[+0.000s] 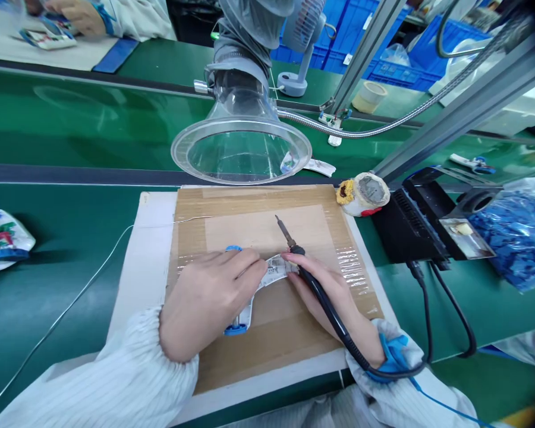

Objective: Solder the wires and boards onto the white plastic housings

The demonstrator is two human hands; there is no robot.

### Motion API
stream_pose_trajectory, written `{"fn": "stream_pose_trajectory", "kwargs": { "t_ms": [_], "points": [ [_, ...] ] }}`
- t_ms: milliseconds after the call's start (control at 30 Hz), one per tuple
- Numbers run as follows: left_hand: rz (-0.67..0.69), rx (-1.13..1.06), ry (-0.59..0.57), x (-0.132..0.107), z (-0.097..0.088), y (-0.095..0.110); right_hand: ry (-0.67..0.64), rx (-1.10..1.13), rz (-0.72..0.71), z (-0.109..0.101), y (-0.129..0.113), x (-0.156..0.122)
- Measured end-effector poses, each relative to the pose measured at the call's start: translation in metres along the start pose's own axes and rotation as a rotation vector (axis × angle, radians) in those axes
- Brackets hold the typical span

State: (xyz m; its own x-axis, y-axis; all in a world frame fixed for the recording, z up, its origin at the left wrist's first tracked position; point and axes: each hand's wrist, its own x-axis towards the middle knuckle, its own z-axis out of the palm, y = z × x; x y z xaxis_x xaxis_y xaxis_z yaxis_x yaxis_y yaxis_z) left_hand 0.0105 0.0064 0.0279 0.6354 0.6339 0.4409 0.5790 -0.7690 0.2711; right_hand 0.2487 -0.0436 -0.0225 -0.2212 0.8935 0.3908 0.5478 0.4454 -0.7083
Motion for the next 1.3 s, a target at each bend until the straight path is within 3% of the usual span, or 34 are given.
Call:
{"fn": "stream_pose_trajectory", "kwargs": {
  "t_ms": [100,167,333,500,767,1100,1300],
  "points": [
    [-0.032,0.054,0.058,-0.004,0.011,0.002,-0.004,-0.015,0.011,0.001,-0.001,0.002],
    [-0.129,-0.057,0.079,-0.005,0.017,0.001,0.032,-0.028,0.009,0.001,-0.003,0.002],
    [-0.276,-0.332,0.001,-0.008,0.024,-0.003,0.267,0.045,0.061,-0.014,-0.009,-0.011],
    [-0.278,-0.377,-0.012,-0.009,0.025,-0.003,0.337,0.108,0.035,-0.023,-0.010,-0.018],
    [-0.250,-0.356,0.009,-0.007,0.027,-0.003,0.249,0.134,0.004,-0.021,-0.011,-0.014],
    [-0.282,-0.364,-0.002,-0.008,0.027,-0.001,0.237,0.138,0.002,-0.021,-0.011,-0.014],
    [-0.274,-0.369,-0.002,-0.006,0.027,-0.001,0.405,0.149,0.068,-0.021,-0.011,-0.015]
  ]
}}
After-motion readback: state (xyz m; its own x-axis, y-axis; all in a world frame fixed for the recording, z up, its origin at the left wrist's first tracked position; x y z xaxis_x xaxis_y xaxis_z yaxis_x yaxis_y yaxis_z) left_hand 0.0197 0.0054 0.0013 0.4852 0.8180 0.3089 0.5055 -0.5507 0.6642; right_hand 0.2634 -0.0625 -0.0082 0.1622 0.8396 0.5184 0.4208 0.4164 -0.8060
